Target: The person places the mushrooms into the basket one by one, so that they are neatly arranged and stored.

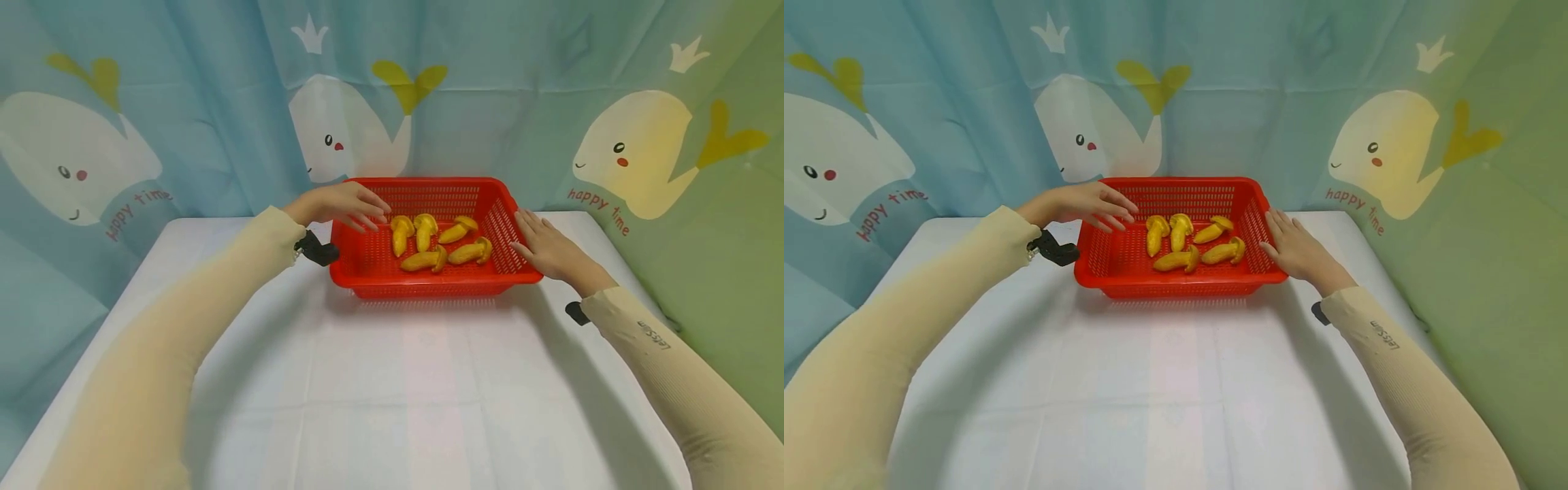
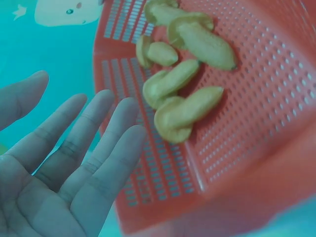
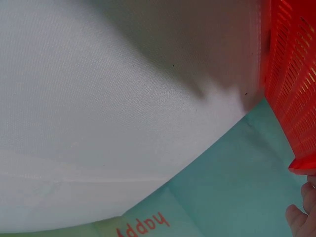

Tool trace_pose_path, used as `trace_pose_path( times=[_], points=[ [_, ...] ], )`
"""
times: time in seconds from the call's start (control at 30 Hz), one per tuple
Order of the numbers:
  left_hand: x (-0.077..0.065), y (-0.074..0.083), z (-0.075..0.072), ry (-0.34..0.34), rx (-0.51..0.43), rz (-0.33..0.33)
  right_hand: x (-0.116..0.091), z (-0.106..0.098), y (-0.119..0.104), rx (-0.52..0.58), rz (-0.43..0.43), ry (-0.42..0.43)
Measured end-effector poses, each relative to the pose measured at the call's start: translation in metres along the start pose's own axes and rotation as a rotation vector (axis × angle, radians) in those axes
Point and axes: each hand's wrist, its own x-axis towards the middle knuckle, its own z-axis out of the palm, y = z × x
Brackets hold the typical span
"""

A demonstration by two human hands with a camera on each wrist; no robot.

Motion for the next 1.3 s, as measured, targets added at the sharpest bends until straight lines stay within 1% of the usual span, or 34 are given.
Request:
trace_pose_path(
  times=[0.2,0.43,0.57,0.73,0.87,1.03,1.3],
  points=[
    [-0.015,-0.010,-0.012,0.032,-0.025,-0.009,-0.001,0.001,0.000,0.002,-0.005,0.005],
    [-0.028,-0.030,-0.029,0.096,-0.068,-0.009,-0.001,0.001,0.002,-0.008,-0.003,0.012],
    [-0.036,-0.041,-0.038,0.104,-0.079,-0.011,0.000,0.001,0.003,-0.002,0.000,0.013],
    [-0.048,-0.053,-0.048,0.139,-0.080,-0.037,0.000,0.001,0.003,0.006,0.002,0.013],
    [-0.058,-0.064,-0.055,0.152,-0.065,-0.050,0.000,-0.001,0.001,0.007,-0.001,0.016],
    [-0.070,-0.083,-0.064,0.176,-0.091,-0.067,0.000,-0.001,0.000,0.006,-0.001,0.017],
    [-0.086,-0.119,-0.075,0.232,-0.131,-0.122,-0.003,-0.001,-0.003,0.013,0.013,-0.002]
  ],
)
